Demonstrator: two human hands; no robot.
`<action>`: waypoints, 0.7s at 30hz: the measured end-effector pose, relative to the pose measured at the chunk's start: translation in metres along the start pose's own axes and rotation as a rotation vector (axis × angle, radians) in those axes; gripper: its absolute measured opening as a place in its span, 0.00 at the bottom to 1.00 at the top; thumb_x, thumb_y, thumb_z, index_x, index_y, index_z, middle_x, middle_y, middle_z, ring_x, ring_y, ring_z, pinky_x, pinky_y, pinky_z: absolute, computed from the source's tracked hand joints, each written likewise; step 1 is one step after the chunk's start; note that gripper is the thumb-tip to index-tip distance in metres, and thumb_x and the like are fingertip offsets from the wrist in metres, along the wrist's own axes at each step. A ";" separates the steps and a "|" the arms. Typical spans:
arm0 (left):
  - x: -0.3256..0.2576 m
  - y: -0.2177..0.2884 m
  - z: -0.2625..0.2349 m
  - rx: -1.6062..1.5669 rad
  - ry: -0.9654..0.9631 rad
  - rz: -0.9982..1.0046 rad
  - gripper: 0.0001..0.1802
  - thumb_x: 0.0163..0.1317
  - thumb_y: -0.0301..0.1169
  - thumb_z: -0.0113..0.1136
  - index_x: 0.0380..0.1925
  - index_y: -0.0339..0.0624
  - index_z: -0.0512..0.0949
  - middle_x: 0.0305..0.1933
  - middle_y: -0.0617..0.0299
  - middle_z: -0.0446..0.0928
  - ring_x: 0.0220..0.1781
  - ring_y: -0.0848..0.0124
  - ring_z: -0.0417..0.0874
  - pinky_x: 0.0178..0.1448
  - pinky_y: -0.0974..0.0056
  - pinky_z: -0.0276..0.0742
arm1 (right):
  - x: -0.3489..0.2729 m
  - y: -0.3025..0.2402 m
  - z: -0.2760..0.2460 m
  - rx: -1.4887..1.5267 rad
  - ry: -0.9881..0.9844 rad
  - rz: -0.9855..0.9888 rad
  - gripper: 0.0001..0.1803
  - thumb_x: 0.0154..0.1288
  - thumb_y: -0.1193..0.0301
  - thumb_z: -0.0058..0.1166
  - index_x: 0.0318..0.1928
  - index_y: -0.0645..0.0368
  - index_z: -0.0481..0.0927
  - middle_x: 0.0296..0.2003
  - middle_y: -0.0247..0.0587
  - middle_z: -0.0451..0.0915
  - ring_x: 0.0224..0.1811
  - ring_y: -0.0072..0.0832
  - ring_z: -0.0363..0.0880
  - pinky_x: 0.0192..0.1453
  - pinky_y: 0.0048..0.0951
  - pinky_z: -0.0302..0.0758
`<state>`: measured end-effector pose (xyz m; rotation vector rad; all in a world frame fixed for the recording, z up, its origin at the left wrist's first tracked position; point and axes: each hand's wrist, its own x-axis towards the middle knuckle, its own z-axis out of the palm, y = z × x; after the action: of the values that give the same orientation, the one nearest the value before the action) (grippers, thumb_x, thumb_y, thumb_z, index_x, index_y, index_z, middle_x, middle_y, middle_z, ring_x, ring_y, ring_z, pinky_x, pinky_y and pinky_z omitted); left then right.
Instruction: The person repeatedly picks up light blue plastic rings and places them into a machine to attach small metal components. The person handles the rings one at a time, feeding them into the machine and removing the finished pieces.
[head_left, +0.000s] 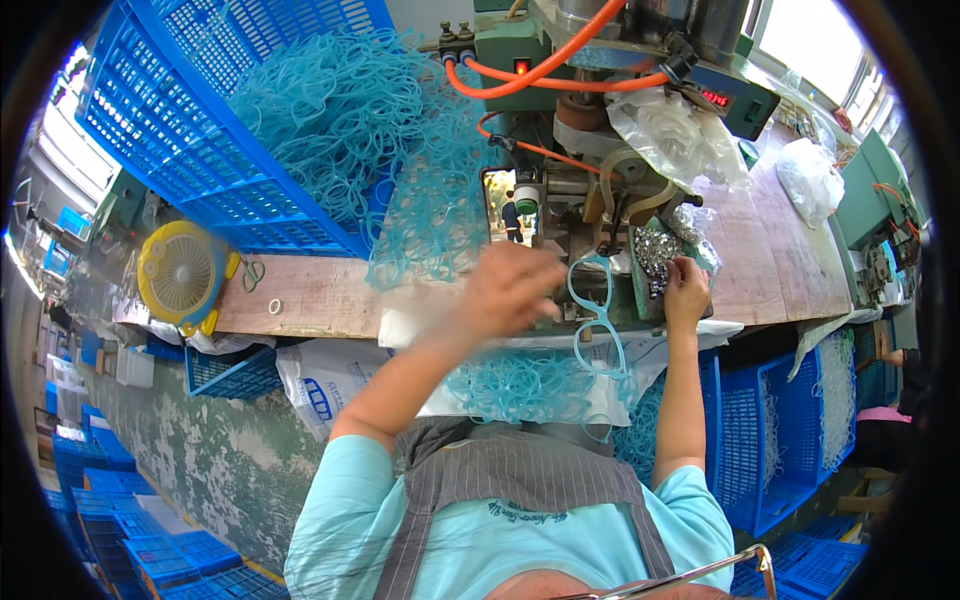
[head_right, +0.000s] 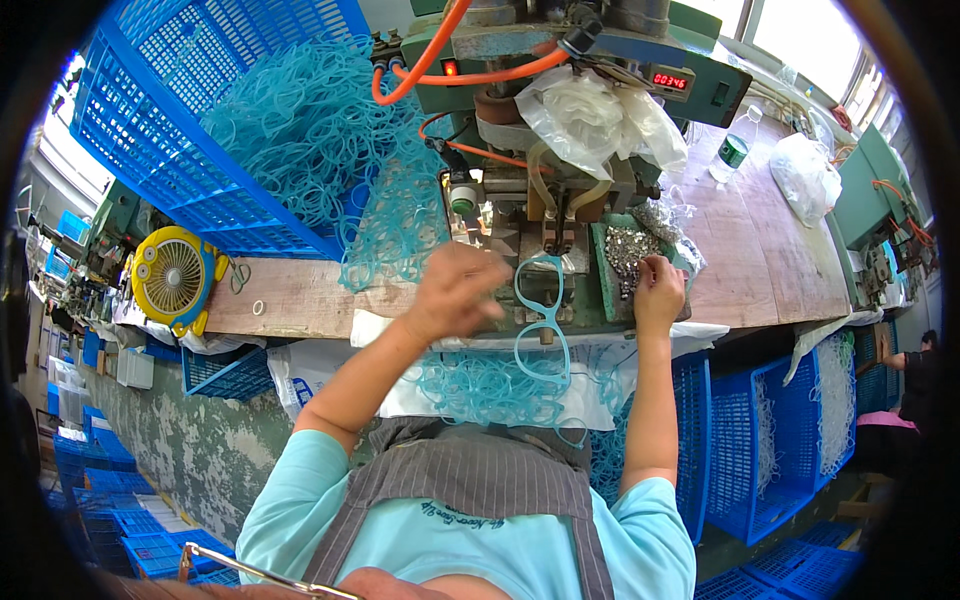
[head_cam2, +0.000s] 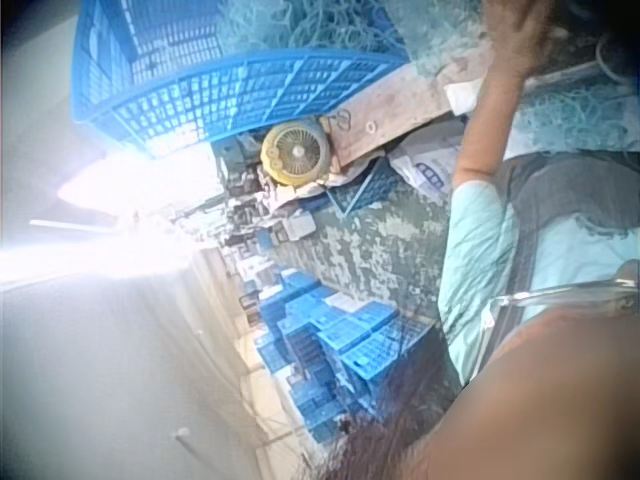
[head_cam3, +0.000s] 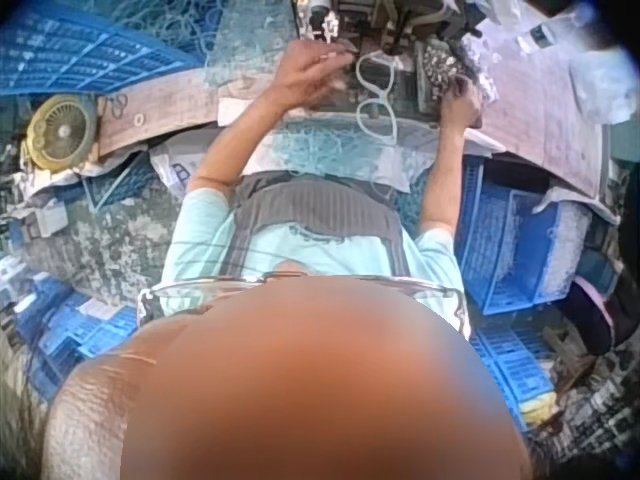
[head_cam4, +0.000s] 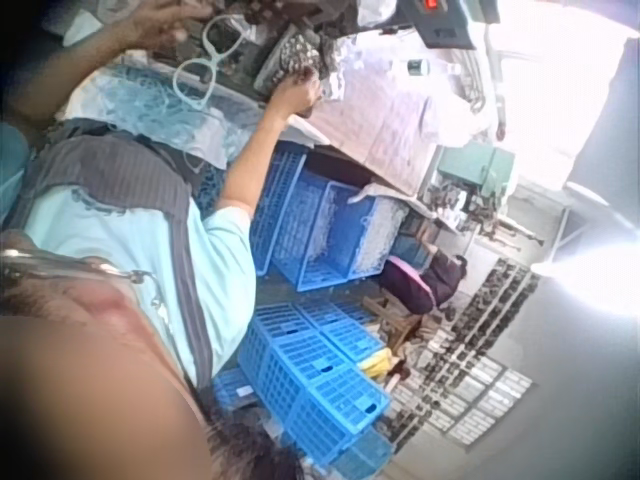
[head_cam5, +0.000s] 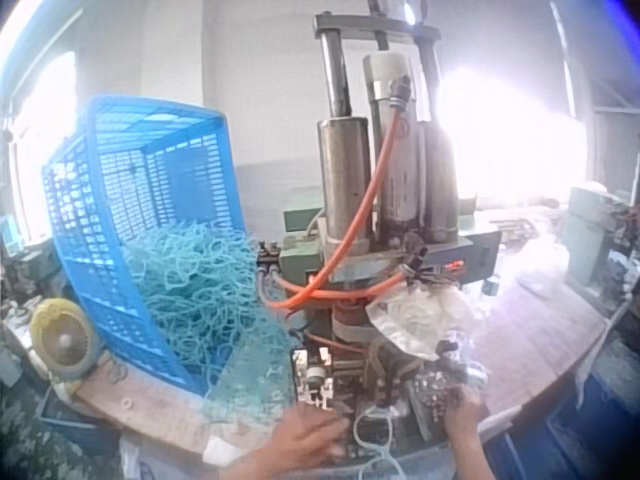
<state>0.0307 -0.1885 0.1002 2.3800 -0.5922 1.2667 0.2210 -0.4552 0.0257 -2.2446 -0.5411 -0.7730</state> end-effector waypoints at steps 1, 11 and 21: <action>-0.010 -0.019 -0.003 0.094 0.058 -0.094 0.18 0.56 0.36 0.67 0.47 0.45 0.79 0.48 0.54 0.77 0.48 0.57 0.78 0.50 0.53 0.72 | -0.001 -0.001 0.000 0.022 0.005 0.018 0.03 0.61 0.70 0.59 0.34 0.55 0.79 0.30 0.41 0.81 0.35 0.43 0.78 0.39 0.41 0.72; -0.085 -0.148 -0.009 0.876 -0.164 -0.952 0.12 0.52 0.41 0.66 0.32 0.48 0.83 0.46 0.57 0.74 0.51 0.53 0.71 0.51 0.48 0.67 | -0.001 -0.006 0.003 0.029 0.060 0.091 0.04 0.66 0.73 0.51 0.40 0.56 0.78 0.31 0.48 0.80 0.34 0.49 0.79 0.38 0.45 0.73; -0.050 -0.099 -0.058 0.957 0.272 -0.389 0.08 0.45 0.28 0.68 0.25 0.58 0.82 0.53 0.63 0.71 0.60 0.56 0.66 0.60 0.51 0.53 | -0.001 0.000 0.002 -0.007 0.040 -0.034 0.05 0.61 0.77 0.55 0.38 0.55 0.79 0.32 0.44 0.80 0.38 0.44 0.77 0.43 0.41 0.73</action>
<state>0.0181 -0.0661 0.0751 2.6954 0.6965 1.8923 0.2212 -0.4535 0.0242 -2.2261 -0.5599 -0.8366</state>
